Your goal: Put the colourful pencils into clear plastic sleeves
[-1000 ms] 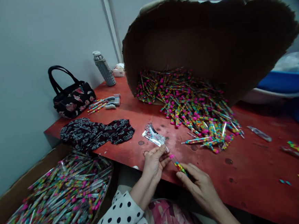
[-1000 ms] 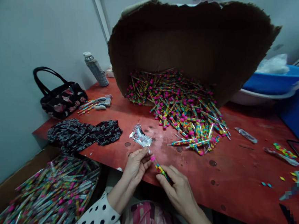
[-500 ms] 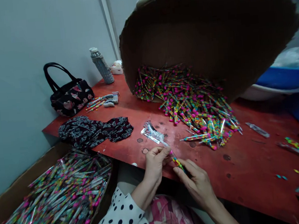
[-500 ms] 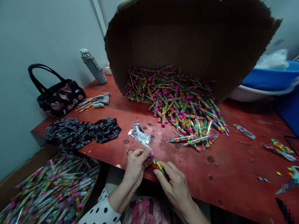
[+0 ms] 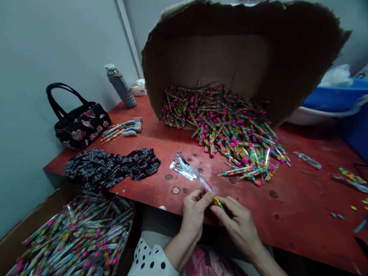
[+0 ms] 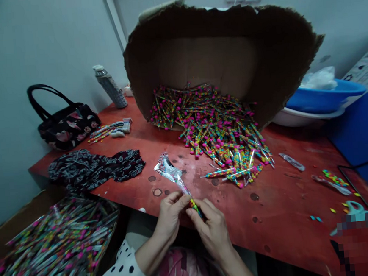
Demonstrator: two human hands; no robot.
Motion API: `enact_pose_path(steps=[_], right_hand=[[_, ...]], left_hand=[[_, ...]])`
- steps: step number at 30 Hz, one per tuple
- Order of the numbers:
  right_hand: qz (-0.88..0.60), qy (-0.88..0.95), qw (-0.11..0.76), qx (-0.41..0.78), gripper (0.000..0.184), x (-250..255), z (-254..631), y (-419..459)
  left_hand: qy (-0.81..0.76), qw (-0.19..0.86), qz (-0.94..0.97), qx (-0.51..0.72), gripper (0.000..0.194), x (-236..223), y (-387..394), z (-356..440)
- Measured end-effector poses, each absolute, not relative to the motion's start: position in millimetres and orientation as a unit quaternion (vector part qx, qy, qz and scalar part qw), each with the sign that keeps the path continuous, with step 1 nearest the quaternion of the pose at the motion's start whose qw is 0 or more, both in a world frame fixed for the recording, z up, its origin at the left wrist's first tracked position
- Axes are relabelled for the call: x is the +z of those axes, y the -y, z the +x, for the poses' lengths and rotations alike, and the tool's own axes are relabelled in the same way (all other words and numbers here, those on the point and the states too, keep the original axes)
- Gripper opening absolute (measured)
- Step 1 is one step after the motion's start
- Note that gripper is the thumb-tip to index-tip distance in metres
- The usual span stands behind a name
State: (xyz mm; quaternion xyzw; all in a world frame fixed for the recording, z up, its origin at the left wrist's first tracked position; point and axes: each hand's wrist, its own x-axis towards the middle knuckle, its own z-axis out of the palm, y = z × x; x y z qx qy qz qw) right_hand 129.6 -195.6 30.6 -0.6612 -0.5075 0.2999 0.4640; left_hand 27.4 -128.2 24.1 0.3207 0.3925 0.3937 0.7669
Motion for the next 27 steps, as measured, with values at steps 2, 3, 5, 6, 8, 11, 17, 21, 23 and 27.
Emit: enact_pose_path(steps=[2,3,5,6,8,11,17,21,23,27], right_hand=[[-0.649,0.451,0.470,0.393,0.024,32,130,194],[-0.637,0.419,0.476,0.439,0.026,32,130,194],[-0.600,0.360,0.498,0.512,0.032,29,128,197],[-0.578,0.340,0.513,0.536,0.035,27,126,199],[-0.546,0.314,0.536,0.562,0.035,23,123,203],[-0.545,0.290,0.560,0.553,0.030,18,120,205],[-0.541,0.273,0.591,0.532,0.031,20,116,193],[-0.535,0.266,0.596,0.537,0.033,22,116,188],[-0.531,0.265,0.596,0.541,0.033,22,117,188],[-0.526,0.261,0.599,0.545,0.034,21,120,189]], left_hand=[[-0.374,0.782,0.324,0.380,0.019,24,130,28],[-0.369,0.787,0.322,0.375,0.019,24,129,27],[-0.367,0.795,0.299,0.379,0.018,26,125,25],[-0.367,0.797,0.279,0.390,0.018,26,123,24],[-0.366,0.794,0.249,0.417,0.019,27,120,23],[-0.375,0.794,0.255,0.406,0.024,26,123,24],[-0.367,0.806,0.276,0.374,0.029,23,137,29],[-0.365,0.806,0.284,0.368,0.029,23,136,29],[-0.372,0.800,0.283,0.376,0.029,23,136,30],[-0.396,0.791,0.274,0.377,0.033,25,136,33]])
